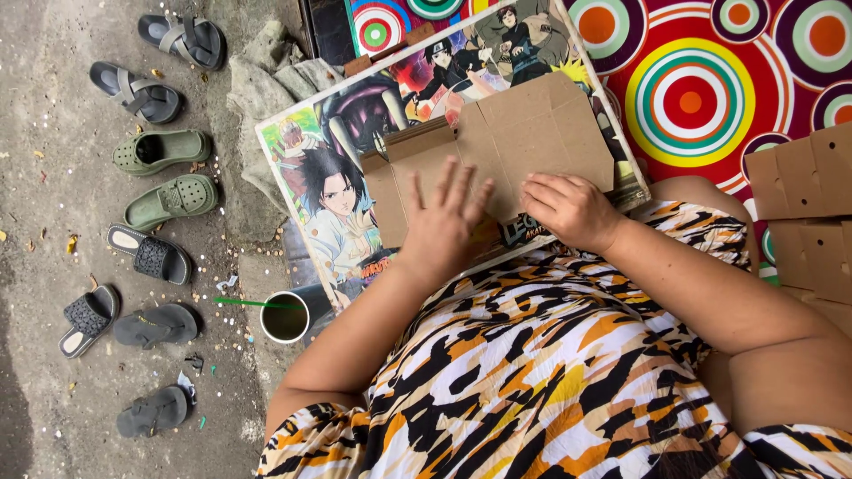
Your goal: Folding cardboard templates into boxes
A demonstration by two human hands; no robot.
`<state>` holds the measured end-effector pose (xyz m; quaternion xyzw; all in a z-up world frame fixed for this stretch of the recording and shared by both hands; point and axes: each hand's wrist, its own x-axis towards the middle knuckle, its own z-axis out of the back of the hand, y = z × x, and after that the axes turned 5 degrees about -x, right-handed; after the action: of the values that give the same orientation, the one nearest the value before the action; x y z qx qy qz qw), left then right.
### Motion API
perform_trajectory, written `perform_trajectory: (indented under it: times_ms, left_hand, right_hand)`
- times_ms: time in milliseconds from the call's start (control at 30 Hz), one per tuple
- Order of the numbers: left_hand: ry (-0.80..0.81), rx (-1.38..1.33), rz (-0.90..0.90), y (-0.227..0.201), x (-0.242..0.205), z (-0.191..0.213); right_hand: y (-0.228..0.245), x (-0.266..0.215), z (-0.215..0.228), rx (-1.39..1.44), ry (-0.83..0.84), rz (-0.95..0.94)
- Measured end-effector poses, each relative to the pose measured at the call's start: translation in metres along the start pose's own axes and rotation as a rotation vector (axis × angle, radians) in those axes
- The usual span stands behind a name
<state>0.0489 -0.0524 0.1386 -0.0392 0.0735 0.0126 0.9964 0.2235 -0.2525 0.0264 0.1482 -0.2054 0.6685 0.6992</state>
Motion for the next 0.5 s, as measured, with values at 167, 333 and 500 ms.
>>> perform_trajectory:
  times_ms: [167, 333, 500]
  left_hand:
    - [-0.528, -0.041, -0.113, -0.017, 0.023, -0.073]
    - [-0.827, -0.066, -0.234, -0.005, 0.037, -0.104]
    - [-0.757, -0.068, -0.263, -0.004, 0.032, -0.123]
  right_hand:
    - [0.011, 0.010, 0.000, -0.004, -0.046, -0.016]
    - [0.018, 0.012, 0.001, -0.011, -0.092, -0.034]
    - [0.026, 0.010, -0.003, 0.038, -0.119, -0.010]
